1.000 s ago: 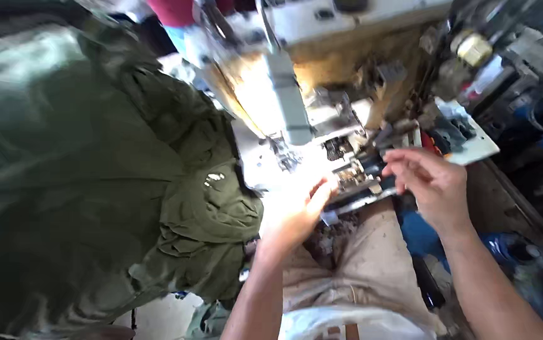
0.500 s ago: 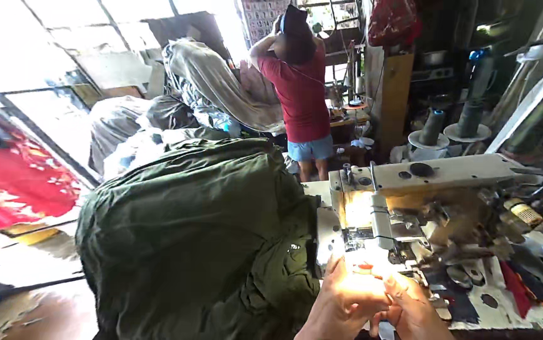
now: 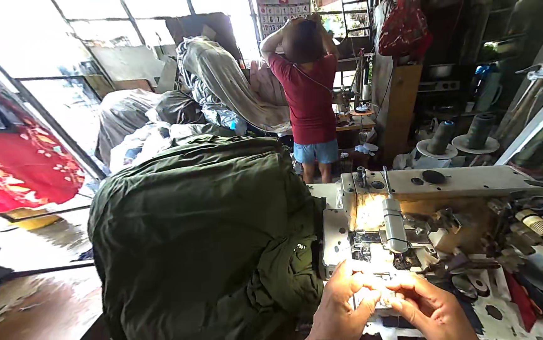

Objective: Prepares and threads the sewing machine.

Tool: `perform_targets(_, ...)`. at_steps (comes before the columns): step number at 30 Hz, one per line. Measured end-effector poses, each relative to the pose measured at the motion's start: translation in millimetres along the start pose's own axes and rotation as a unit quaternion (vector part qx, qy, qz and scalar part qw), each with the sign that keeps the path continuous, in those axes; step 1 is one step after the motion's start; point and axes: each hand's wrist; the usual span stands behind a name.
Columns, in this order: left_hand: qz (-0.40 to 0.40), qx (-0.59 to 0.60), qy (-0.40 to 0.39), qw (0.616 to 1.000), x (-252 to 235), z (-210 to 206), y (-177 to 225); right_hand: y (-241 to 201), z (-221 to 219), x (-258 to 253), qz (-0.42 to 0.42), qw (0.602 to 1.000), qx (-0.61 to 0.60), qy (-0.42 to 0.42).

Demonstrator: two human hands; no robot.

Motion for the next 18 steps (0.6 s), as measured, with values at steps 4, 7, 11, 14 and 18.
perform_targets(4, 0.018, 0.005, 0.035, 0.999, 4, 2, -2, 10, 0, -5, 0.075, 0.996, 0.048, 0.007)
perform_targets(7, 0.037, 0.030, 0.058, 0.997, 3, 11, -4, 22, 6, -6, 0.111, 0.991, 0.071, 0.015)
perform_targets(11, 0.031, 0.069, 0.094, 0.993, 6, 27, -7, 31, 13, -5, 0.113, 0.991, 0.073, 0.017)
perform_targets(14, 0.037, 0.076, 0.100, 0.991, 10, 34, -13, 23, 11, -2, 0.048, 0.999, 0.002, 0.025)
perform_targets(18, 0.052, 0.048, 0.090, 0.993, 23, 28, -23, 23, 11, -6, -0.032, 0.985, -0.167, -0.023)
Point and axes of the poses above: each hand's wrist, its own x-axis away from the middle knuckle, its own z-axis out of the back of the hand, y = z × x, and after that the axes turned 11 degrees about y, right-handed
